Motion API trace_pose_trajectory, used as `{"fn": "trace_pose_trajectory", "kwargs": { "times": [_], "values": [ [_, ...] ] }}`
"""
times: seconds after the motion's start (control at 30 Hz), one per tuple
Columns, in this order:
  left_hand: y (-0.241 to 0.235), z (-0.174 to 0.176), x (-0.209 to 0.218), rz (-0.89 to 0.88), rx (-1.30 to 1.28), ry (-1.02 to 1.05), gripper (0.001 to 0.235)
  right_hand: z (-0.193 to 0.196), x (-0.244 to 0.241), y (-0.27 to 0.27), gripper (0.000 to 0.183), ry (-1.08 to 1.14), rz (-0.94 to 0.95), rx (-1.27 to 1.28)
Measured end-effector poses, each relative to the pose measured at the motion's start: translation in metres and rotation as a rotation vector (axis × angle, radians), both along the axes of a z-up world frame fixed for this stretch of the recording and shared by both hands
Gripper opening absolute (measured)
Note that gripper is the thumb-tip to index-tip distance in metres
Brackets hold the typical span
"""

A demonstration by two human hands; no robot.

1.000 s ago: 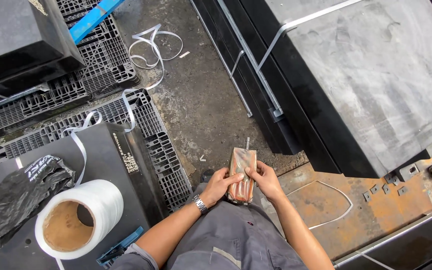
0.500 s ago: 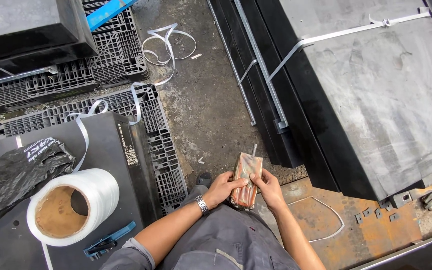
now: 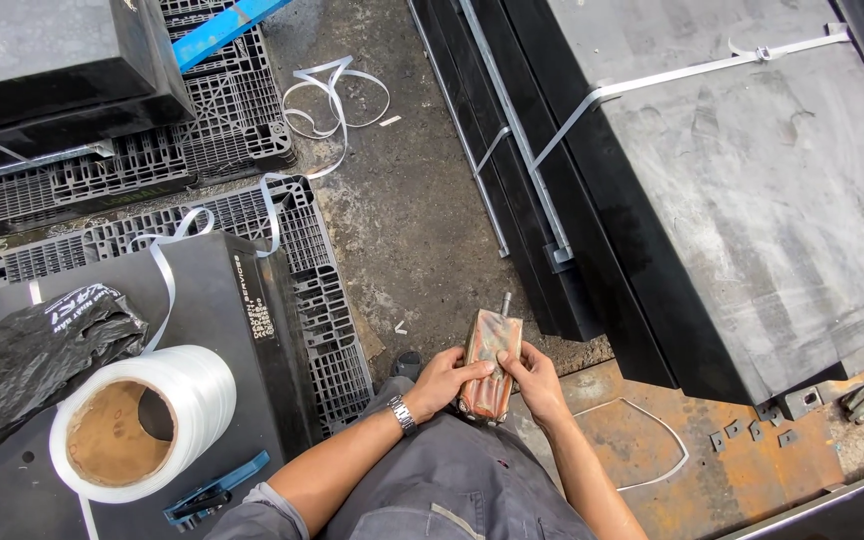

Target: The recorder prepares and packages components using stretch wrap, black plastic bags, and white tape in a metal fabrication facility.

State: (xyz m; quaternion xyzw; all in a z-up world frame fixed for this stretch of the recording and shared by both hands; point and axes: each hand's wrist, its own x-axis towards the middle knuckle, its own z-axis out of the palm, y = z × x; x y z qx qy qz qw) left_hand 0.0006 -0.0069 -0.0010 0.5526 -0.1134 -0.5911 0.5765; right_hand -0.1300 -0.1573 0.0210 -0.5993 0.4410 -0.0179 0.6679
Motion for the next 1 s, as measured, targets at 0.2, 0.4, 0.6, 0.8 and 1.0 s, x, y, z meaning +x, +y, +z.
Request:
{"fn": "trace_pose_trajectory", "kwargs": {
  "times": [0.2,0.4,0.6,0.8,1.0],
  "values": [
    [0.004,0.007,0.002,-0.006,0.001,0.016,0.059,-0.002,-0.001,0.003,0.047,0.017,0.006,-0.015],
    [0.002,0.005,0.002,-0.018,0.007,0.01,0.06,0.003,0.0,0.001,0.048,0.013,0.004,-0.017],
    [0.002,0.002,0.002,-0.025,0.029,0.0,0.061,0.003,0.001,0.004,0.048,0.012,0.012,-0.015],
    [0.008,0.014,0.005,-0.023,0.025,0.032,0.057,0.007,0.005,0.009,0.048,0.012,0.012,-0.016],
    [0.005,0.006,0.007,-0.008,0.033,0.049,0.054,0.009,0.01,0.007,0.048,0.017,0.01,-0.008]
  ]
}}
